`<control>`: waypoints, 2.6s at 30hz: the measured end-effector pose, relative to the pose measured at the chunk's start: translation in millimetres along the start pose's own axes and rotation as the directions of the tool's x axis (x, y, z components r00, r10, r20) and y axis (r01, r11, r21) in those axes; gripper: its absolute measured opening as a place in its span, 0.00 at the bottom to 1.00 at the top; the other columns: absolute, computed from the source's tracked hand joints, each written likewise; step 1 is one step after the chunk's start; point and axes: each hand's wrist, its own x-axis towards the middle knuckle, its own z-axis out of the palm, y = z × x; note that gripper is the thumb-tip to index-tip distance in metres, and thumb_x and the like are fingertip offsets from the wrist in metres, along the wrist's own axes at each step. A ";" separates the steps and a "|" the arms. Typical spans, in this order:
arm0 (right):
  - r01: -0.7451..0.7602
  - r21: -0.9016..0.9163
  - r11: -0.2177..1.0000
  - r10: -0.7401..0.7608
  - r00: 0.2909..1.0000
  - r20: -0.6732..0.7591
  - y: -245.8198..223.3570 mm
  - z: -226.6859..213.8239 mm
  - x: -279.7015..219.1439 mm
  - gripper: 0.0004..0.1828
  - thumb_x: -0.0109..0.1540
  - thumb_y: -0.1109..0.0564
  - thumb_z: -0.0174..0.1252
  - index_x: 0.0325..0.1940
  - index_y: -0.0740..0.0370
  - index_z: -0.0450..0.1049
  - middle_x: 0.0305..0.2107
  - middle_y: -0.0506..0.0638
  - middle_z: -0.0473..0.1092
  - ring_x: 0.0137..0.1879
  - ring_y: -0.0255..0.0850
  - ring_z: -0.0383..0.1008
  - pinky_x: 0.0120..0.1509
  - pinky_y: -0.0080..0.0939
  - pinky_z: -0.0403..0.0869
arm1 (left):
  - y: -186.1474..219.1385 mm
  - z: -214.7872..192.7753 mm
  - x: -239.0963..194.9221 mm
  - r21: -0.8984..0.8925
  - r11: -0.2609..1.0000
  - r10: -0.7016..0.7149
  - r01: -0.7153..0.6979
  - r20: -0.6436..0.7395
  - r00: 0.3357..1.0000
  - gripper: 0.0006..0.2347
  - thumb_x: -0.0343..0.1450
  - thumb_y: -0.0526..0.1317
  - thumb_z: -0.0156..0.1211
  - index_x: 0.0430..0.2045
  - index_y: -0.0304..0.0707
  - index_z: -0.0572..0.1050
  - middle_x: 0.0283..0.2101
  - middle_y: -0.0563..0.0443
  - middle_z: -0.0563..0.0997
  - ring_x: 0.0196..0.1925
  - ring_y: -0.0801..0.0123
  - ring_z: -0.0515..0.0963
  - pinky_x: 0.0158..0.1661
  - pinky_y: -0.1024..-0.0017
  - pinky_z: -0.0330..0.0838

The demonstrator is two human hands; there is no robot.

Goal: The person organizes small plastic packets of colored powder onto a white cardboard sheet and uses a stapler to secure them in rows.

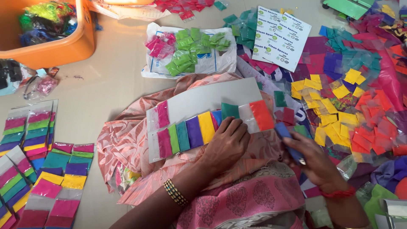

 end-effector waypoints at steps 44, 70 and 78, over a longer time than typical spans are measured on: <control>0.468 -0.401 0.787 -0.382 0.881 0.279 -105.5 55.6 42.0 0.18 0.66 0.50 0.59 0.53 0.64 0.81 0.37 0.48 0.78 0.43 0.30 0.74 0.46 0.35 0.73 | -60.0 -135.9 27.8 -0.985 -0.130 -0.912 0.114 0.164 0.375 0.08 0.73 0.33 0.60 0.44 0.32 0.76 0.31 0.55 0.80 0.21 0.83 0.71 0.19 0.80 0.63; 0.858 -0.003 0.514 -0.855 0.511 -0.093 -174.5 142.5 -75.5 0.11 0.70 0.55 0.58 0.48 0.67 0.77 0.33 0.46 0.77 0.36 0.32 0.78 0.37 0.34 0.74 | -49.8 -149.3 -20.8 -0.903 0.011 -0.402 0.429 0.389 0.829 0.23 0.72 0.36 0.65 0.63 0.35 0.67 0.57 0.51 0.79 0.56 0.75 0.77 0.55 0.73 0.71; 0.703 0.274 0.656 -0.659 0.711 -0.246 -93.8 153.5 -28.4 0.10 0.70 0.55 0.57 0.50 0.63 0.76 0.38 0.46 0.76 0.40 0.33 0.77 0.41 0.37 0.75 | -56.0 -153.3 -54.4 -0.780 -0.007 -0.530 0.625 0.533 0.659 0.11 0.75 0.33 0.58 0.50 0.27 0.78 0.45 0.50 0.84 0.46 0.76 0.79 0.49 0.75 0.73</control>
